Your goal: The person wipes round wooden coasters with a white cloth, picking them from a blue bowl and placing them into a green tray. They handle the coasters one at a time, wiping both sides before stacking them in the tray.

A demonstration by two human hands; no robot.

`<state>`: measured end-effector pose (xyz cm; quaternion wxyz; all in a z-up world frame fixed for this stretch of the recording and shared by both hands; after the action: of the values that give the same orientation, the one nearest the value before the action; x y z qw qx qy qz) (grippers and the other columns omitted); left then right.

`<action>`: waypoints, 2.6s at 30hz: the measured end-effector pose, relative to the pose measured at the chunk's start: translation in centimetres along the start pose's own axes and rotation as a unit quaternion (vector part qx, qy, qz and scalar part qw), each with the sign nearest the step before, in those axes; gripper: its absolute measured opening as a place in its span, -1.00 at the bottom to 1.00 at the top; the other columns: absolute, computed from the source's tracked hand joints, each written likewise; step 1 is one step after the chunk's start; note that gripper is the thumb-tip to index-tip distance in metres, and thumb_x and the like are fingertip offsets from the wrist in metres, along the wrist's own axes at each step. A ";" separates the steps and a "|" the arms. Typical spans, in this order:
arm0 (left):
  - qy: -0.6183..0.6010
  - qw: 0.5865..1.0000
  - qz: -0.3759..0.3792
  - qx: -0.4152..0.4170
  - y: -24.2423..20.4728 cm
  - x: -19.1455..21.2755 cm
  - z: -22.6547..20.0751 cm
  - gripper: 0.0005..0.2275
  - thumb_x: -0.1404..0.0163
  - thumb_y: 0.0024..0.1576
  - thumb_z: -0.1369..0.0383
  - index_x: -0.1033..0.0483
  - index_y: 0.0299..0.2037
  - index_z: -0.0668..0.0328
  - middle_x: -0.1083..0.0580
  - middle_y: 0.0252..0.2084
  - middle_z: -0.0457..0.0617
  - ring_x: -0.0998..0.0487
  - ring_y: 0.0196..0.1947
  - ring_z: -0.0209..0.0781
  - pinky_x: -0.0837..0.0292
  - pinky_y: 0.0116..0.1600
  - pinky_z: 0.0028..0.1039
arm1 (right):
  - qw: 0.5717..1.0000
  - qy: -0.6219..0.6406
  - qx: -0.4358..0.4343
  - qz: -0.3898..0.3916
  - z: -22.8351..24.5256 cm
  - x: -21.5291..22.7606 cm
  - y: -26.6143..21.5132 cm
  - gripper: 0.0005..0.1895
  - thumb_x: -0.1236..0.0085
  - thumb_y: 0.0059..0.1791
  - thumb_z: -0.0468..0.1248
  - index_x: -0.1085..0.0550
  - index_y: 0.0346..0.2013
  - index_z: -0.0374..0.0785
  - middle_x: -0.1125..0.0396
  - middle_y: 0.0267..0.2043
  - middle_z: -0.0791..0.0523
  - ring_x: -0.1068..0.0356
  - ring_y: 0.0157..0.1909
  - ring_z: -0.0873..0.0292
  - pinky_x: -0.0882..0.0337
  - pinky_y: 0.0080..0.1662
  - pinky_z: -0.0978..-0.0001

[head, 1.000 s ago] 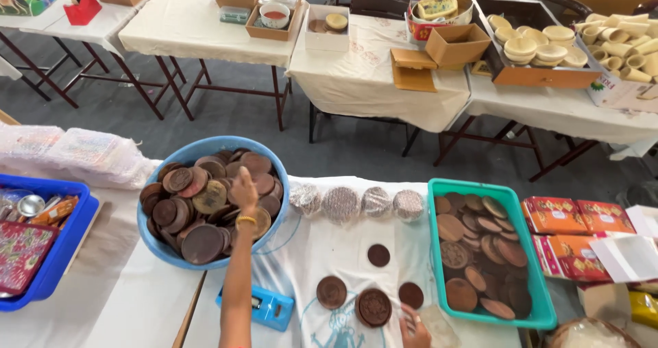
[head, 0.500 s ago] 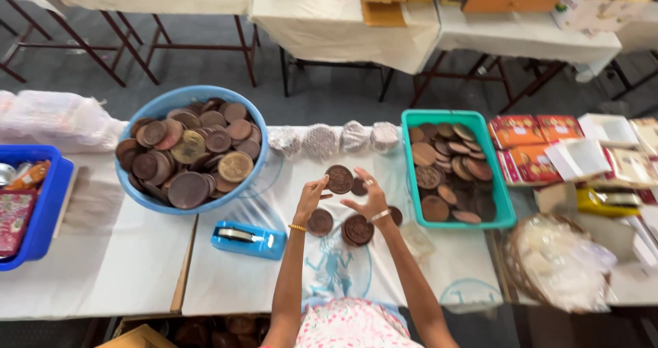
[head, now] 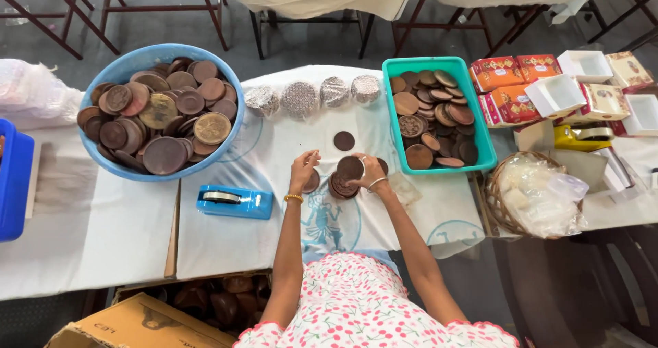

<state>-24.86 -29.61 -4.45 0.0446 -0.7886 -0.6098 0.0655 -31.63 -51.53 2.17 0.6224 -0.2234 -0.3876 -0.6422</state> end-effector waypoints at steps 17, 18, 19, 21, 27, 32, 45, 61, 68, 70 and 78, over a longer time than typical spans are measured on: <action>0.095 0.994 -0.050 0.031 -0.4 2.0 5.7 -0.68 -0.16 0.14 0.20 -0.62 0.04 0.16 -0.66 -0.21 0.07 -0.66 -0.22 -0.24 -0.54 -0.10 -0.46 | 0.991 0.008 -0.018 0.132 -2.1 -5.5 -2.0 0.13 -0.66 -0.52 -0.12 -0.35 0.31 -0.08 -0.32 0.27 0.01 -0.30 0.30 -0.07 -0.30 0.29 0.18; 0.095 0.994 -0.050 0.032 -0.3 2.0 6.3 -0.68 -0.16 0.14 0.20 -0.62 0.04 0.16 -0.66 -0.21 0.07 -0.66 -0.22 -0.24 -0.54 -0.10 -0.46 | 0.991 0.008 -0.018 0.132 -2.0 -5.6 -2.0 0.13 -0.66 -0.52 -0.12 -0.35 0.31 -0.08 -0.32 0.27 0.01 -0.30 0.30 -0.07 -0.30 0.29 0.18; 0.109 0.993 -0.042 0.015 -0.2 1.8 6.6 -0.68 -0.17 0.13 0.21 -0.62 0.04 0.17 -0.66 -0.20 0.07 -0.66 -0.20 -0.25 -0.54 -0.08 -0.47 | 0.991 0.009 -0.021 0.134 -1.9 -5.6 -2.1 0.14 -0.66 -0.53 -0.13 -0.35 0.31 -0.08 -0.33 0.27 0.01 -0.30 0.30 -0.07 -0.30 0.30 0.18; 0.123 0.992 -0.035 -0.003 0.0 1.6 6.5 -0.68 -0.18 0.13 0.21 -0.62 0.03 0.17 -0.66 -0.18 0.07 -0.67 -0.18 -0.25 -0.53 -0.06 -0.48 | 0.991 0.010 -0.023 0.135 -1.9 -5.5 -2.0 0.15 -0.66 -0.53 -0.13 -0.34 0.32 -0.07 -0.33 0.27 0.02 -0.30 0.31 -0.06 -0.31 0.30 0.18; 0.106 0.993 -0.049 0.029 -0.5 2.9 6.0 -0.68 -0.18 0.12 0.25 -0.62 0.04 0.20 -0.65 -0.16 0.09 -0.67 -0.20 -0.24 -0.53 -0.09 -0.48 | 0.992 -0.006 -0.033 0.124 -1.8 -5.0 -2.1 0.15 -0.69 -0.57 -0.13 -0.37 0.29 -0.06 -0.30 0.27 -0.02 -0.27 0.30 -0.09 -0.29 0.29 0.16; 0.066 0.994 -0.080 0.028 -1.0 5.6 6.4 -0.68 -0.17 0.14 0.25 -0.60 0.04 0.22 -0.65 -0.17 0.06 -0.67 -0.24 -0.27 -0.55 -0.12 -0.48 | 0.997 0.055 -0.028 -0.044 -4.2 -0.4 -2.6 0.03 -0.65 -0.47 0.04 -0.43 0.21 -0.18 -0.36 0.22 0.00 -0.35 0.29 -0.04 -0.33 0.31 0.15; 0.073 0.984 -0.164 -0.023 -1.3 10.7 3.6 -0.71 -0.16 0.16 0.32 -0.59 0.06 0.20 -0.64 -0.15 0.04 -0.67 -0.16 -0.26 -0.57 -0.06 -0.46 | 0.912 -0.117 -0.234 -0.316 -19.3 9.6 -6.0 0.11 -0.58 -0.43 0.25 -0.42 0.25 -0.25 -0.27 0.16 -0.13 -0.25 0.23 -0.23 -0.30 0.21 -0.07; -0.037 0.959 -0.277 -0.053 -5.8 17.4 -2.6 -0.75 -0.04 0.29 0.36 -0.52 0.12 0.28 -0.59 -0.04 -0.02 -0.60 -0.09 -0.31 -0.45 -0.12 -0.61 | 0.899 -0.277 -0.211 -0.266 -18.5 10.7 0.2 -0.19 -0.47 -0.23 -0.09 -0.39 0.26 -0.22 -0.21 0.34 -0.11 -0.18 0.35 -0.17 -0.23 0.27 -0.12; -0.021 0.973 -0.230 -0.012 -5.0 14.6 -3.0 -0.72 -0.05 0.27 0.33 -0.52 0.13 0.27 -0.60 -0.03 0.00 -0.61 -0.08 -0.28 -0.45 -0.09 -0.55 | 0.881 -0.425 -0.183 -0.099 -21.5 6.7 4.8 -0.64 -0.23 -0.10 -0.22 -0.51 0.01 0.02 -0.36 0.08 0.10 -0.35 0.13 0.01 -0.37 0.08 0.05; -0.013 0.973 -0.229 -0.010 -4.9 14.8 -2.3 -0.72 -0.05 0.27 0.33 -0.52 0.14 0.27 -0.60 -0.03 0.00 -0.61 -0.07 -0.28 -0.45 -0.08 -0.54 | 0.866 -0.470 -0.151 -0.082 -21.0 7.0 5.4 -0.76 -0.16 -0.05 -0.25 -0.52 -0.09 -0.02 -0.39 -0.02 0.12 -0.38 0.06 0.04 -0.40 0.00 0.11; 0.006 0.974 -0.225 0.004 -4.2 14.0 -0.7 -0.72 -0.05 0.27 0.33 -0.53 0.13 0.27 -0.61 -0.03 0.01 -0.61 -0.09 -0.28 -0.43 -0.11 -0.52 | 0.854 -0.517 -0.010 -0.053 -18.9 7.5 6.2 -0.93 -0.13 -0.11 -0.29 -0.54 -0.36 -0.10 -0.42 -0.25 0.16 -0.45 -0.08 0.13 -0.46 -0.17 0.23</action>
<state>-25.30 -14.98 -3.85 0.0647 -0.6310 -0.7714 0.0517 -22.88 -70.47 -2.01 0.2950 -0.5089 -0.6583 -0.4697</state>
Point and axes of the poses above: each hand's wrist, its own y-axis towards the middle knuckle, its own x-axis out of the back of the hand, z = x × y, the point moved 9 cm from there along y, towards the middle knuckle
